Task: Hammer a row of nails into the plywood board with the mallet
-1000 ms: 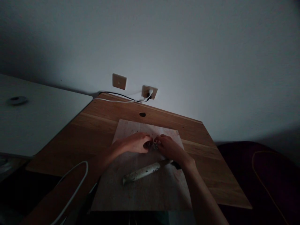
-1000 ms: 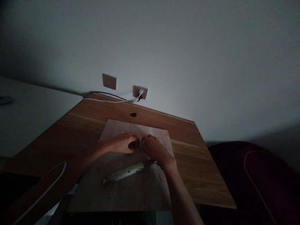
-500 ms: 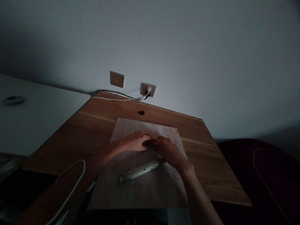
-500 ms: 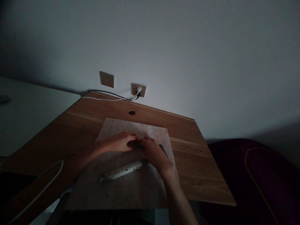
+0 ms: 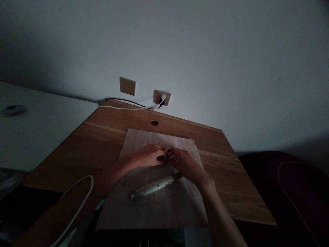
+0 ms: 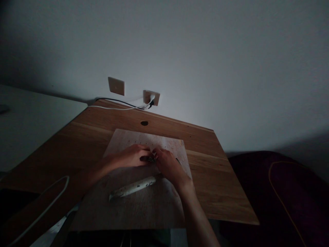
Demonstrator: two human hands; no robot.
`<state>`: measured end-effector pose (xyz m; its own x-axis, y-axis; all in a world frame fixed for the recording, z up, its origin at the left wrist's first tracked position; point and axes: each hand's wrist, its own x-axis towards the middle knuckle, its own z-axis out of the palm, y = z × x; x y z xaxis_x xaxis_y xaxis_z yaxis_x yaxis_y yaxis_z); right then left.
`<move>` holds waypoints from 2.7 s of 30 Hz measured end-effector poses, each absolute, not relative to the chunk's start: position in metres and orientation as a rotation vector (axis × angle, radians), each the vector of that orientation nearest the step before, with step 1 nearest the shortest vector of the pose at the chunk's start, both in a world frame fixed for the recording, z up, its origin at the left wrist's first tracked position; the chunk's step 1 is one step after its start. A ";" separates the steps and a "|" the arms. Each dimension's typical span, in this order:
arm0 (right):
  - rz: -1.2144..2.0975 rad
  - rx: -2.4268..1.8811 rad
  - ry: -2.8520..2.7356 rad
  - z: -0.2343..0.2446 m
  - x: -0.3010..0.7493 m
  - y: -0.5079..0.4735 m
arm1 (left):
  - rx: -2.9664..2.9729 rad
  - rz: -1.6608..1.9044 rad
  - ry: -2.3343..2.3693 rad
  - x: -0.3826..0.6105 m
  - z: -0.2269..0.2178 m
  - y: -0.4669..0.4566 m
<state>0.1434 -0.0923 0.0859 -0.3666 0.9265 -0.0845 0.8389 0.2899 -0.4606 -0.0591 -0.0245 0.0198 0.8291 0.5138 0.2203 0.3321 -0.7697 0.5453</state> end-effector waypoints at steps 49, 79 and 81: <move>0.253 -1.782 -2.577 0.083 0.158 -0.104 | 2.593 0.654 0.504 -0.050 0.004 -0.029; -0.021 -2.082 -2.708 0.086 0.150 -0.100 | 2.634 0.662 0.542 -0.053 0.011 -0.028; 0.002 -2.058 -2.697 0.083 0.150 -0.099 | 2.632 0.653 0.525 -0.053 0.011 -0.028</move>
